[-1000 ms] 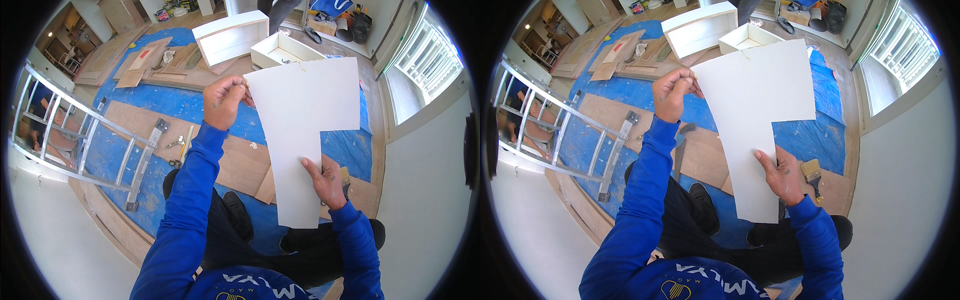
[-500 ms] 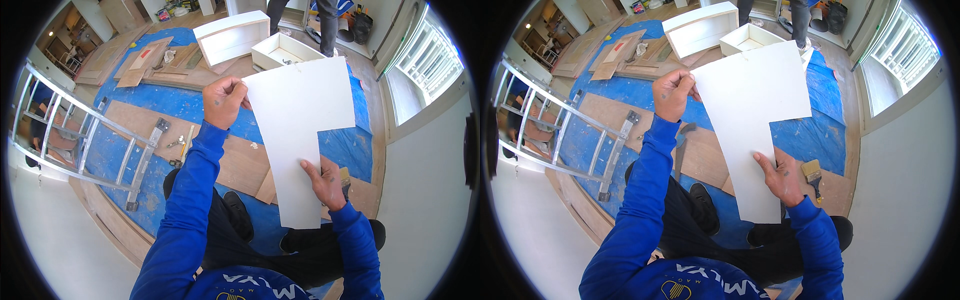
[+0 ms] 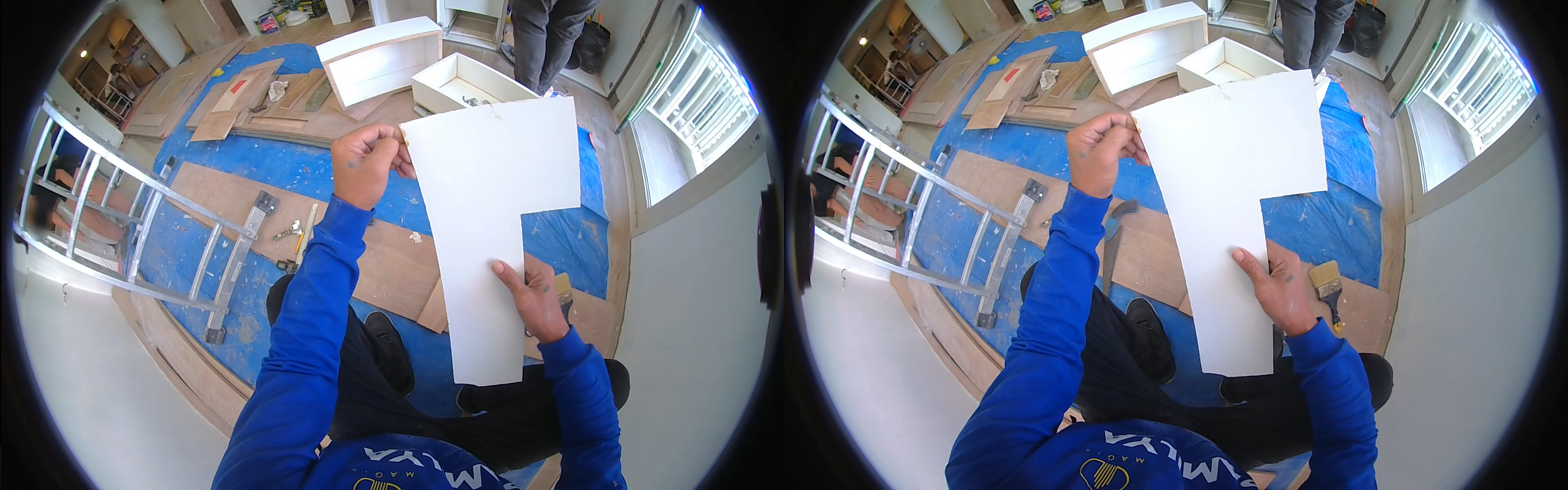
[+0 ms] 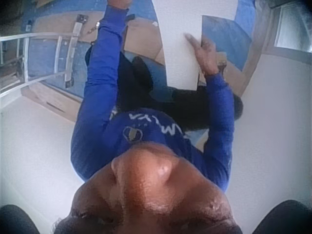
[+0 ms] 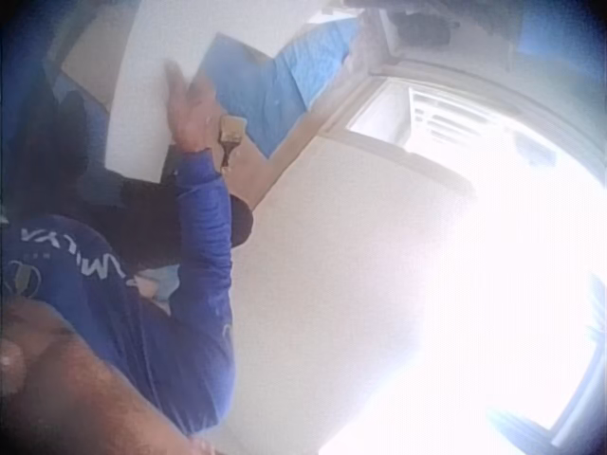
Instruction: The person assembles furniture components on a blue tarp-covered floor. They handle wooden planks, white panels, and tools, positioning and aligning pieces while occasionally using a hammer and utility knife.
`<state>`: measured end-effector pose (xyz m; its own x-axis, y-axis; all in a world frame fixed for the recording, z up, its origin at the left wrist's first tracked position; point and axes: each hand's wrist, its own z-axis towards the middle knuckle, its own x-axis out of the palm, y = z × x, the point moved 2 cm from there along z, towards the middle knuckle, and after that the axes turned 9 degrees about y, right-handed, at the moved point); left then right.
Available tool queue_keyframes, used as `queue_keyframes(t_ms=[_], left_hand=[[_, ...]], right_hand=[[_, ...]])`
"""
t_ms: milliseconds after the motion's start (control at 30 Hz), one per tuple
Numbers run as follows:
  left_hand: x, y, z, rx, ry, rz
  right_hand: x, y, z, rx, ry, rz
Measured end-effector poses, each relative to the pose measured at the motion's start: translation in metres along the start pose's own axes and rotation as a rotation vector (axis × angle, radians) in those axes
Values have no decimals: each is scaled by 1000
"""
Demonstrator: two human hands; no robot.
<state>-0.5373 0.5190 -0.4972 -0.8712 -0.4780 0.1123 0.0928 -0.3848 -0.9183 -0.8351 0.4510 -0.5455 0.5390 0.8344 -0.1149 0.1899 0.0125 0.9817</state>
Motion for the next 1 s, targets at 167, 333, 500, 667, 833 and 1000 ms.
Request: queue_keyframes(t_ms=[167, 333, 500, 667, 833, 1000], left_hand=[[-2, 3, 0, -46, 16, 49], [-1, 19, 6, -47, 26, 29], [20, 34, 4, -44, -43, -146], [43, 61, -4, 62, -75, -220], [64, 82, -3, -58, -69, -5], [45, 193, -4, -327, -80, -130]], right_hand=[[2, 3, 1, 28, -24, -85], [6, 3, -2, 27, -51, -39], [0, -18, 0, -1, -75, 28], [2, -28, 9, -64, -81, 39], [13, -31, 15, 3, -202, 121], [-14, -94, 32, 195, -75, -144]])
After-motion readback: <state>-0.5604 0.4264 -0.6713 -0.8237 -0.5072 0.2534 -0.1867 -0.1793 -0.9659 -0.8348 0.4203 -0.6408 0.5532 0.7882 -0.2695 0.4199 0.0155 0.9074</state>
